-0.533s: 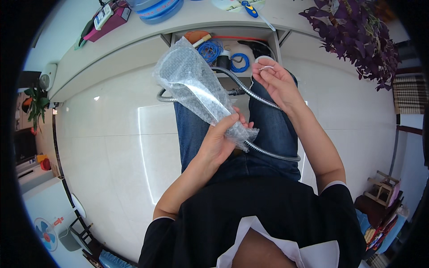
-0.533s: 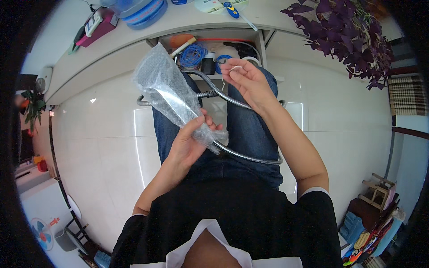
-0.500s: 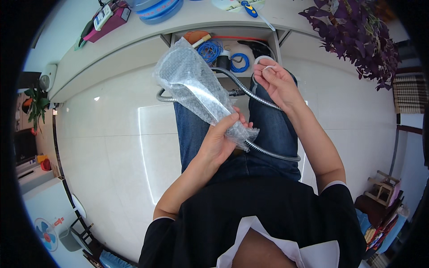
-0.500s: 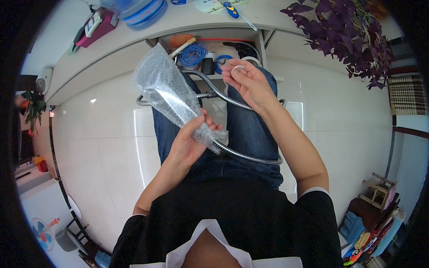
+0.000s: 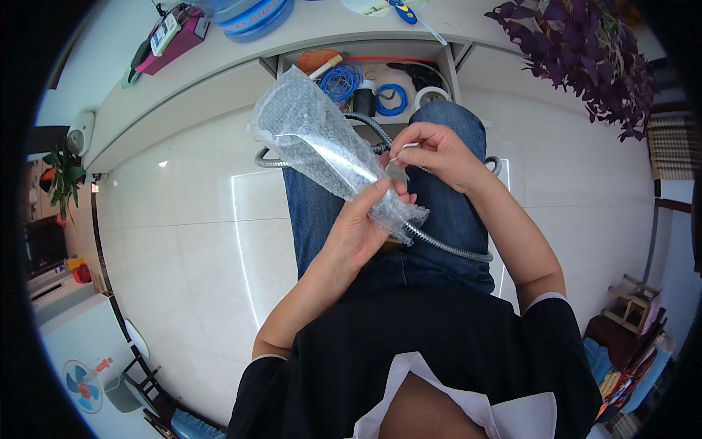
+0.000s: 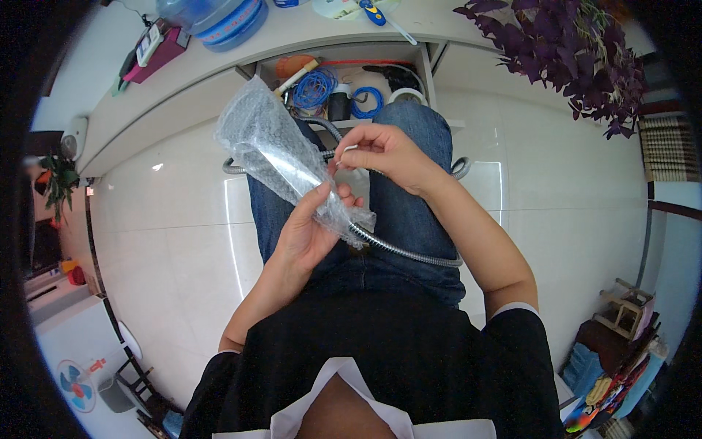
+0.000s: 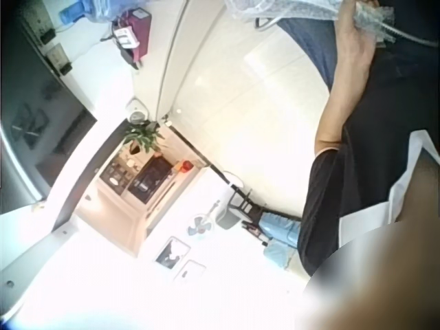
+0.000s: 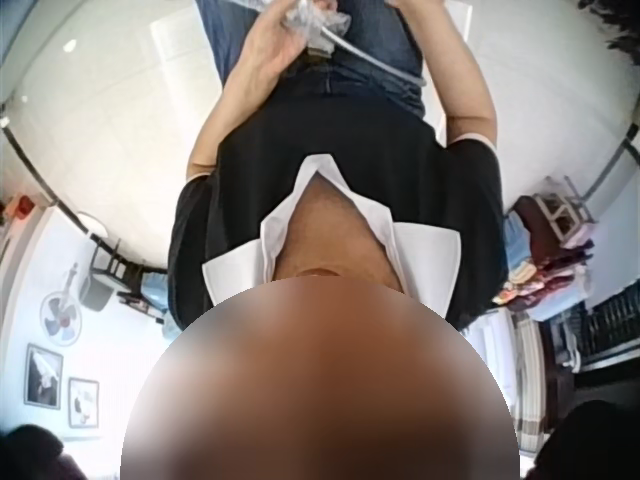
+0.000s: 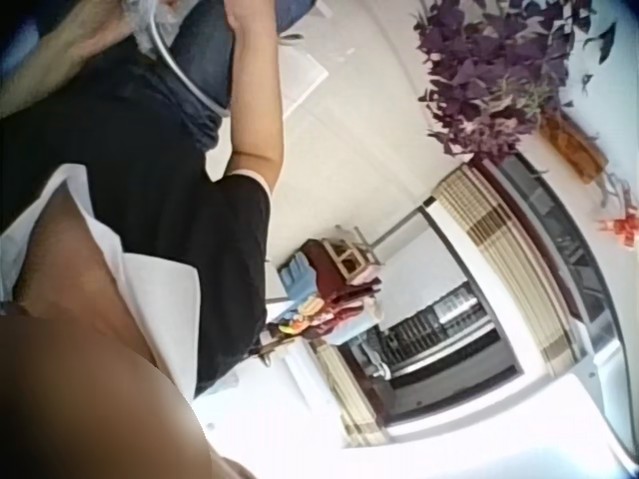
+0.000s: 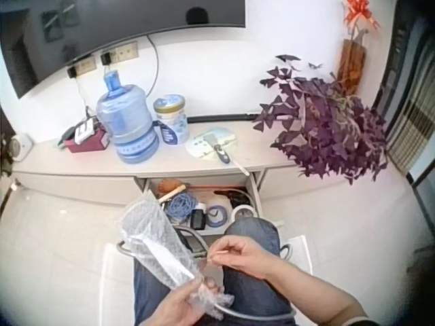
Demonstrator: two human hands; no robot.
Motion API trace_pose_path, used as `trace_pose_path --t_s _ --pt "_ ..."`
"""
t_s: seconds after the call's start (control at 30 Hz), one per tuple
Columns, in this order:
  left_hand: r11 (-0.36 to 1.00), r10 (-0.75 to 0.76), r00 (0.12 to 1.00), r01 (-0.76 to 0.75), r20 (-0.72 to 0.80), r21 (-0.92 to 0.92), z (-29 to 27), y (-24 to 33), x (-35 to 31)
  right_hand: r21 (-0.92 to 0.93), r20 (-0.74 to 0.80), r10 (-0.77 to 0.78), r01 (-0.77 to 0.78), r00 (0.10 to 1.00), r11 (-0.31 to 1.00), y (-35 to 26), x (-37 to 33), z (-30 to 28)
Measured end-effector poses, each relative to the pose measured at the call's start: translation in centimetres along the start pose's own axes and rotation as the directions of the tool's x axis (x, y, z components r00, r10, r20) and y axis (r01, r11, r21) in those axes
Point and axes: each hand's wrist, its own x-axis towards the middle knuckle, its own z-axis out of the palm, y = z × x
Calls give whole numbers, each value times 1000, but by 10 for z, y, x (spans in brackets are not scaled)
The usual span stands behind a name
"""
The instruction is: The person sits on the floor and assembles a metal shower hose with a shower head and a connector. They unwrap the parts from bubble wrap, screw the components together, and then place the assembled hose into a drawer.
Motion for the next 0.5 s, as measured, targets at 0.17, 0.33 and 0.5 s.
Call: trace_pose_path --t_s 0.17,0.33,0.5 --pt "977 0 999 10 -50 212 0 5 1 -140 17 -38 40 999 989 4 -2 9" --pt "878 50 995 -3 -87 479 10 6 -4 -286 126 -98 131 987 949 4 -4 5" --pt "474 112 994 -61 8 879 -7 11 -11 -217 217 -91 139 972 966 6 -2 2"
